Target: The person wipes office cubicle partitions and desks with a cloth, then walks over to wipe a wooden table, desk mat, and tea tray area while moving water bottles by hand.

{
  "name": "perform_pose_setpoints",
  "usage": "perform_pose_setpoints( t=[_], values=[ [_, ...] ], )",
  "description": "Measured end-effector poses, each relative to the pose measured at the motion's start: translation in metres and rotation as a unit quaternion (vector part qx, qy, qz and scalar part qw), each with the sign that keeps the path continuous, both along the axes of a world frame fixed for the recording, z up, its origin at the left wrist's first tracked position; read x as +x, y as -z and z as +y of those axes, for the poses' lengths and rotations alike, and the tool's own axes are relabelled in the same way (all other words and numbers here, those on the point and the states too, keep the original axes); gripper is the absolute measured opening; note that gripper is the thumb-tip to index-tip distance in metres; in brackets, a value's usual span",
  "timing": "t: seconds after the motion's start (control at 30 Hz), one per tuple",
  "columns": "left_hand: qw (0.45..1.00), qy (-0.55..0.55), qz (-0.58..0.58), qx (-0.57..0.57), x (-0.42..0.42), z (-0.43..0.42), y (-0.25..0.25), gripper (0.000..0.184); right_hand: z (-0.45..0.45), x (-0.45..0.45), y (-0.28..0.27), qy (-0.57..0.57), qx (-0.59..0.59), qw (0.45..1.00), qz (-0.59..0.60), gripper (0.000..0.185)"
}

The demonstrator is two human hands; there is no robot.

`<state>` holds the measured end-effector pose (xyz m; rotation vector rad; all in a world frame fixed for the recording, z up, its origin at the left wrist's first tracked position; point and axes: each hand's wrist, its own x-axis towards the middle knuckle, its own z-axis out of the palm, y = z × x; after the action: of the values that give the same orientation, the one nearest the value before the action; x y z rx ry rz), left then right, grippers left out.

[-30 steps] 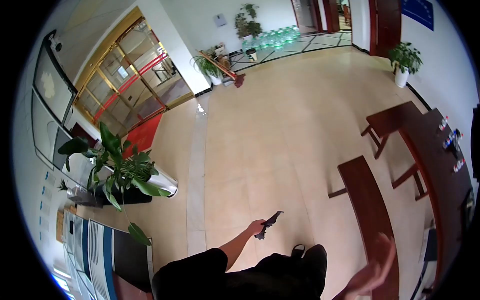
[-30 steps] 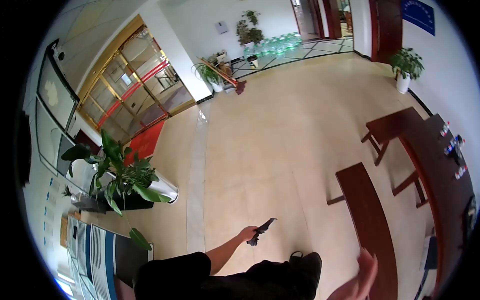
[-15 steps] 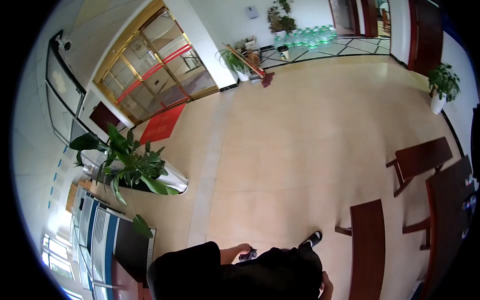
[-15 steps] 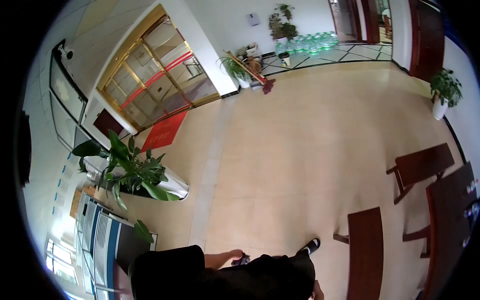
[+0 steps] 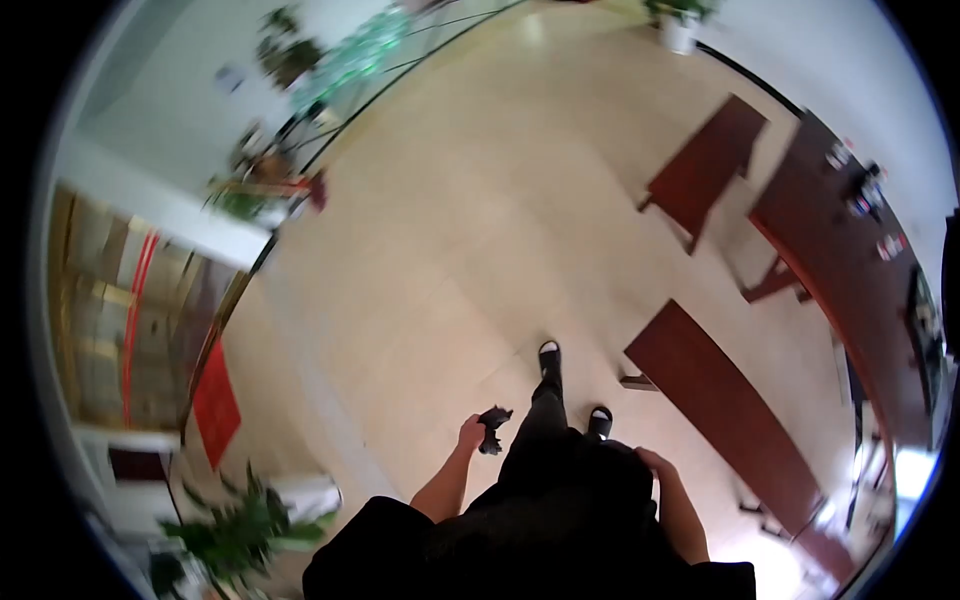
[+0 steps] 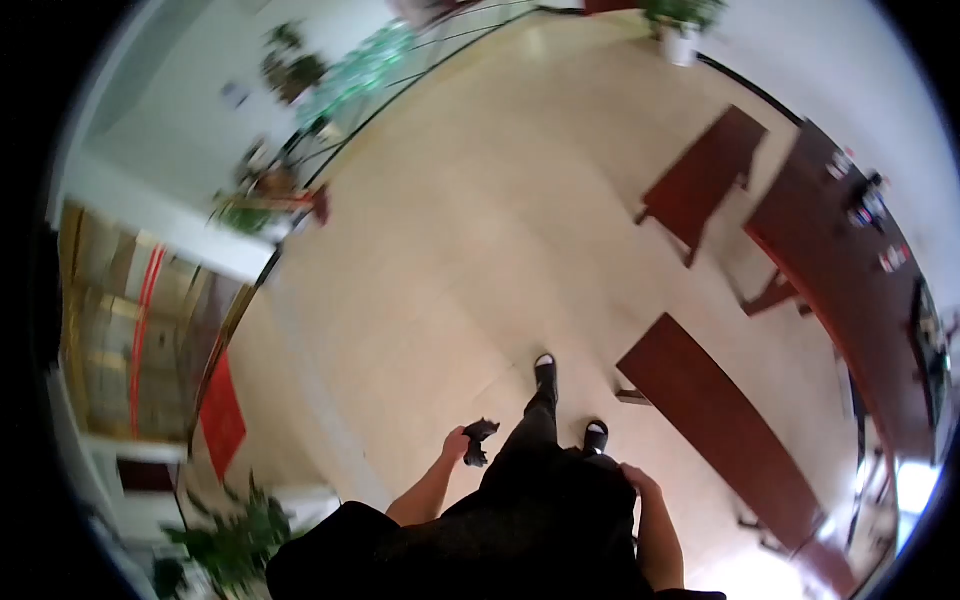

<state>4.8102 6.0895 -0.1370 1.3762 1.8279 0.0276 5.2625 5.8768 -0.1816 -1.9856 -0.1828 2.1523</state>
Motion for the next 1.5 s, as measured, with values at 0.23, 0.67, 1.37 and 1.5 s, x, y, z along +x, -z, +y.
perform_pose_setpoints(
  t=[0.23,0.67,1.37,1.5],
  values=[
    [0.993,0.083,-0.076,0.024,0.053,0.243,0.007,0.028,0.028,-0.033,0.036,-0.181,0.207,0.884,-0.377,0.027],
    [0.799,0.057,-0.579,-0.153,0.306,0.364,-0.170,0.026,0.289,-0.016,-0.182,0.131,0.161,0.917,-0.341,0.032],
    [0.800,0.380,-0.460,-0.056,0.633,0.497,-0.177,0.020,0.497,0.271,-0.238,0.188,0.463,0.734,-0.461,0.024],
    [0.808,0.392,-0.416,-0.143,0.694,0.496,-0.173,0.021,0.496,0.322,-0.238,0.249,0.427,0.724,-0.481,0.023]
  ],
)
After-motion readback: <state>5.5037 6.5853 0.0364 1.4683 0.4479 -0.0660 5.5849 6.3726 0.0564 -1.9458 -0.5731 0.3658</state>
